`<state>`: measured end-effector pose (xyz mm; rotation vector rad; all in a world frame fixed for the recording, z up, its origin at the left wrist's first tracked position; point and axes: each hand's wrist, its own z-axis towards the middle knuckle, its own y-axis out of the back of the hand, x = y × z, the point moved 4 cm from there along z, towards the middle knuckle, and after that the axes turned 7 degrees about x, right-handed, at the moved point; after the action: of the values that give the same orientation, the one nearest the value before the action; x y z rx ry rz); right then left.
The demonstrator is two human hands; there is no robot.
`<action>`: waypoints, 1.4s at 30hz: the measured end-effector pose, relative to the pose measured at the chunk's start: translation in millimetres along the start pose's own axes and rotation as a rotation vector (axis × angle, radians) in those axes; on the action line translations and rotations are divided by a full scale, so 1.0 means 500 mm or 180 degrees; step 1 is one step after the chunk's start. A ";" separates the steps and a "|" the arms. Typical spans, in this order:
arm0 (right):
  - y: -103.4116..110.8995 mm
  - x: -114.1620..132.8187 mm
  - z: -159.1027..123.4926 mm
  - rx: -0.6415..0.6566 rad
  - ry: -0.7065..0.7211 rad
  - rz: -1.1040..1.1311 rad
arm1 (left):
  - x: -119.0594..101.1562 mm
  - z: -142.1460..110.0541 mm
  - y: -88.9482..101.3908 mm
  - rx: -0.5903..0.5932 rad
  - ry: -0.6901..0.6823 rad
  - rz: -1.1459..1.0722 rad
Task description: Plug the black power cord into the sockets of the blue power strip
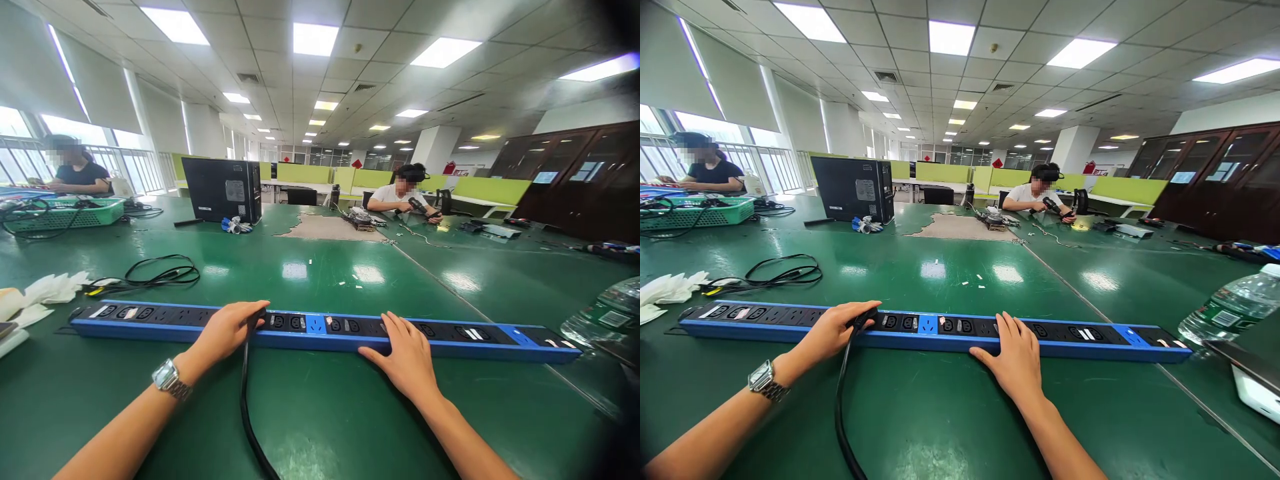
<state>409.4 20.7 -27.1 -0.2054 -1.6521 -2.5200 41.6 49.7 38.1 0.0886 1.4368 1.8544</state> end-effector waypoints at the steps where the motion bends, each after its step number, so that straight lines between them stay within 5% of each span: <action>1: 0.000 0.000 0.000 -0.0016 -0.0002 0.0002 | 0.003 -0.002 -0.001 0.0058 -0.0015 0.0017; 7: 0.004 -0.003 0.003 0.0099 -0.0116 0.0062 | 0.006 -0.014 -0.016 0.0170 -0.0098 0.0380; 10: 0.022 0.036 0.007 0.0070 -0.0153 0.0286 | 0.003 -0.023 -0.018 0.0237 0.0022 0.0640; 14: 0.053 0.200 0.014 -0.0136 0.0546 0.0914 | 0.016 -0.039 -0.008 -0.0056 0.0546 0.1060; 19: 0.038 0.446 0.040 0.0278 0.1336 0.1319 | 0.025 -0.057 -0.020 -0.0001 0.0546 0.1425; 22: 0.032 0.507 0.069 0.0350 0.1381 0.1467 | 0.028 -0.060 -0.025 -0.0024 0.0592 0.1432; 25: 0.062 0.475 0.093 -0.0207 0.1145 0.1860 | 0.028 -0.059 -0.026 -0.0042 0.0567 0.1396; 28: 0.089 0.387 0.098 -0.0559 0.0974 0.1963 | 0.029 -0.058 -0.026 -0.0069 0.0549 0.1383; 33: 0.057 0.252 0.080 0.0062 0.0647 0.1818 | 0.027 -0.057 -0.026 0.0002 0.0679 0.1408; 42: 0.043 0.271 0.054 0.0209 0.1076 0.1088 | 0.036 -0.058 -0.028 -0.0025 0.0652 0.1341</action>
<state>281.0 33.4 27.2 -0.0449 -1.4259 -2.1089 22.2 38.5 9.0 0.2170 1.6454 2.2627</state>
